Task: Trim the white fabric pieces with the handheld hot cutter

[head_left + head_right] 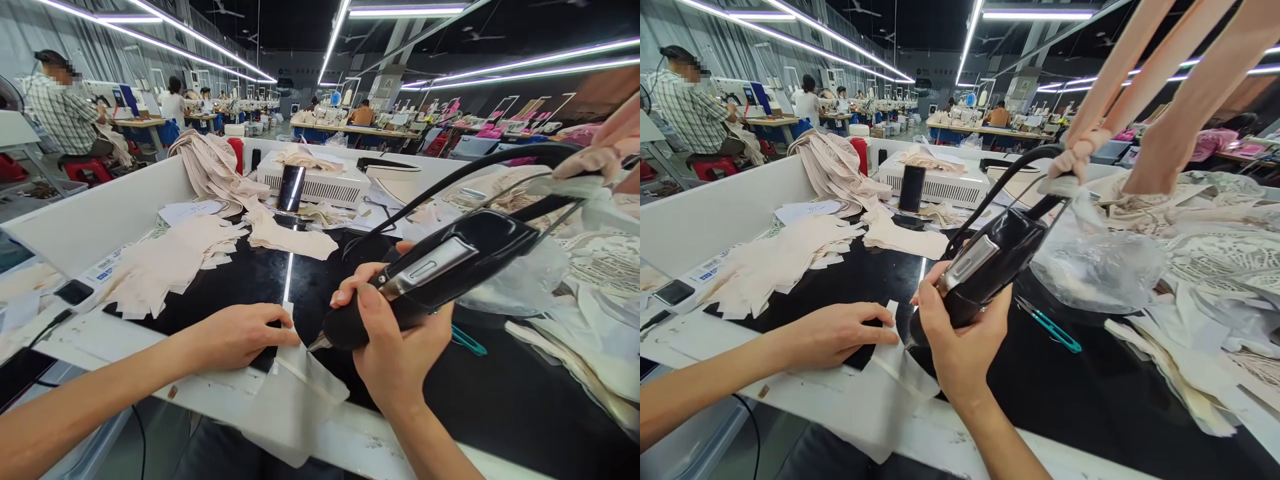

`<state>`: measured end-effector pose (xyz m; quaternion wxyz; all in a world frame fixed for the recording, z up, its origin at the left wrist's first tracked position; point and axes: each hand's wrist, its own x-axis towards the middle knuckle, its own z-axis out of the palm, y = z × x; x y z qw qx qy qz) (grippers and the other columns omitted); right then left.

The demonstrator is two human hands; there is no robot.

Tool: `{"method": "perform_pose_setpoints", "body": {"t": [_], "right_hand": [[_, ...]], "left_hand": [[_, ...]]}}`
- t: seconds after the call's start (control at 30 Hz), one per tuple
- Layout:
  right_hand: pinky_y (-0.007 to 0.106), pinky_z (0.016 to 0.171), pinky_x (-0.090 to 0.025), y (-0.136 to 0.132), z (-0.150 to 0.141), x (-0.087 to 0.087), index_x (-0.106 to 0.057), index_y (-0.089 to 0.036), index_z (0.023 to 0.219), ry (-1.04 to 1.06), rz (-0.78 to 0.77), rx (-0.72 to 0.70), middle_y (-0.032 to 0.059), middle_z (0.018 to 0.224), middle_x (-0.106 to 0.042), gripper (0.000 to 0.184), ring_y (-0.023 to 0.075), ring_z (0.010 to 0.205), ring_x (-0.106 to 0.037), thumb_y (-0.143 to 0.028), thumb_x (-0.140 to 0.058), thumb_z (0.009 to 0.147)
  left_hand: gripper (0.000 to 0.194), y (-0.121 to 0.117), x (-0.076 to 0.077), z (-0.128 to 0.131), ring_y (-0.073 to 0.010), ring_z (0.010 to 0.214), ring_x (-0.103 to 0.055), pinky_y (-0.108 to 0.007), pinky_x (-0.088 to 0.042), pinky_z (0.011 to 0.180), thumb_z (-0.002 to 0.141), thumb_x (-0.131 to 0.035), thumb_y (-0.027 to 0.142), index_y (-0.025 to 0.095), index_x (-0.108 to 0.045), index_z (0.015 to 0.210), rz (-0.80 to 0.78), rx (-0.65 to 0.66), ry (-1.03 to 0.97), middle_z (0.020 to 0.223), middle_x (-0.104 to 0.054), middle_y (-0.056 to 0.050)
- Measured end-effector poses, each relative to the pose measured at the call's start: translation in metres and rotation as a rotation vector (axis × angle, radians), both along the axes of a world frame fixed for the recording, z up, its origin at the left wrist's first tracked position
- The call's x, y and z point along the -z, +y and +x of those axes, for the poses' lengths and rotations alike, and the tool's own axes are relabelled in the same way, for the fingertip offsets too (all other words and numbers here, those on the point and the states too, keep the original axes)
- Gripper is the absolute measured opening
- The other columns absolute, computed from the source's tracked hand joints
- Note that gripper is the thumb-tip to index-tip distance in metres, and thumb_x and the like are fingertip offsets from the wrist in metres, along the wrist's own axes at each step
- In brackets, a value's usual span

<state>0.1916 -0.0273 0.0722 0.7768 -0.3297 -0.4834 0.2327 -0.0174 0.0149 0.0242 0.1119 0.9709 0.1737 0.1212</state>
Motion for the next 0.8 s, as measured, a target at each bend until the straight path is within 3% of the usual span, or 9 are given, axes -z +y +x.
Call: {"method": "perform_pose_setpoints", "body": {"t": [0.47, 0.8], "right_hand": [[0.028, 0.058, -0.060, 0.011, -0.003, -0.008, -0.065, -0.027, 0.111, 0.070, 0.003, -0.001, -0.0094, 0.077, -0.072, 0.039, 0.0111, 0.055, -0.065, -0.027, -0.091, 0.083], [0.026, 0.055, -0.059, 0.014, -0.006, -0.001, -0.062, -0.027, 0.106, -0.002, -0.014, 0.015, -0.0091, 0.080, -0.073, 0.032, 0.0100, 0.054, -0.064, -0.025, -0.086, 0.086]], "left_hand": [[0.061, -0.003, 0.007, 0.001, -0.0243, 0.123, -0.072, -0.029, -0.062, 0.098, 0.089, -0.056, -0.008, 0.025, -0.070, 0.139, 0.005, -0.020, 0.009, 0.145, -0.067, -0.009], [0.063, -0.003, 0.010, 0.003, -0.0252, 0.123, -0.073, -0.030, -0.062, 0.100, 0.091, -0.055, -0.007, 0.026, -0.070, 0.143, 0.026, -0.026, 0.003, 0.145, -0.068, -0.009]]}}
